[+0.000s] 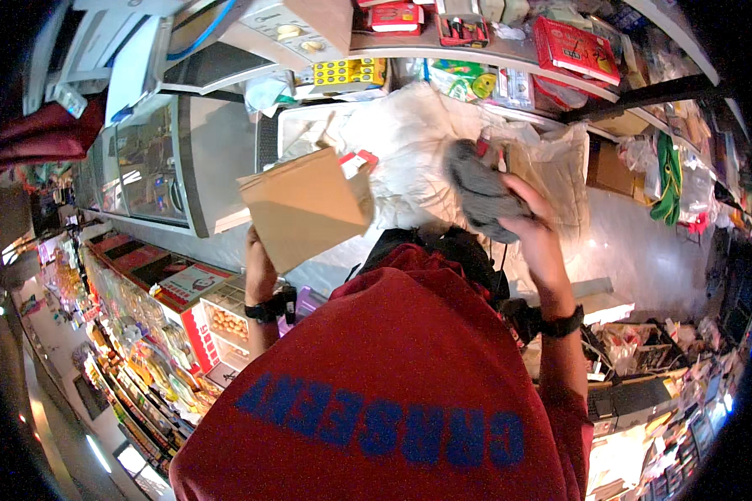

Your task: The person picks up a white box, a brown cardboard box, and a pink spray bottle one by one, and wipes each of them with a grey cloth.

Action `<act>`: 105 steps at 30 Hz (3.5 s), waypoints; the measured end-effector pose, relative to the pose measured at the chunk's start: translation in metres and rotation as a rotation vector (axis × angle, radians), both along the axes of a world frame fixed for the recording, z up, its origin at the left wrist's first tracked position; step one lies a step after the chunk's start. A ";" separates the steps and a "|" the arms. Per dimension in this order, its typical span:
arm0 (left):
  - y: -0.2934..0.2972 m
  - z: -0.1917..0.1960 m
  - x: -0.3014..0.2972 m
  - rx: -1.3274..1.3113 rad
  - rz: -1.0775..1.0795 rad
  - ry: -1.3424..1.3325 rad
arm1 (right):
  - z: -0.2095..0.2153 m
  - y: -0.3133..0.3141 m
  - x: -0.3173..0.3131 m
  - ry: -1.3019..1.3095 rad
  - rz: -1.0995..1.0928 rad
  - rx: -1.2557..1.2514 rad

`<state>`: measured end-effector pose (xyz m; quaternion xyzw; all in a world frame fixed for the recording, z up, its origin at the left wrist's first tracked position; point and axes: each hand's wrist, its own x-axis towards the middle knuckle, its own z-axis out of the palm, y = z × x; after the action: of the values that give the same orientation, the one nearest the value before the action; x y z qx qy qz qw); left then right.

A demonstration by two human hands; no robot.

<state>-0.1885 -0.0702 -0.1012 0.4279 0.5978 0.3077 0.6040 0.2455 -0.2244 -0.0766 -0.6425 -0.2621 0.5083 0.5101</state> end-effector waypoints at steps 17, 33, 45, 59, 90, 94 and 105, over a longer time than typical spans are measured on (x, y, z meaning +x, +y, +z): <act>-0.027 0.070 0.124 0.205 0.035 -0.233 | 0.097 0.073 -0.137 -0.841 0.606 0.689; -0.008 0.064 0.138 0.450 -0.019 -0.148 | 0.103 0.074 -0.130 -0.686 0.647 0.730; 0.004 0.063 0.136 0.523 -0.140 -0.104 | 0.124 0.119 -0.092 -0.229 0.047 0.706; 0.014 0.077 0.145 0.632 -0.108 -0.057 | 0.102 0.068 -0.088 -0.324 0.382 0.664; 0.030 0.127 0.111 1.270 -0.816 0.492 | 0.109 0.091 -0.094 -0.511 0.269 0.597; 0.040 0.136 0.109 1.520 -1.009 0.639 | 0.083 0.093 -0.080 -0.241 0.305 0.360; 0.067 0.208 0.093 1.972 -1.132 0.721 | 0.085 0.059 -0.087 -0.314 0.367 0.628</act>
<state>-0.0952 -0.0028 0.1071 0.9721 -0.0349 0.1862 -0.1382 0.1583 -0.1657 0.0080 -0.4676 -0.5900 0.3815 0.5363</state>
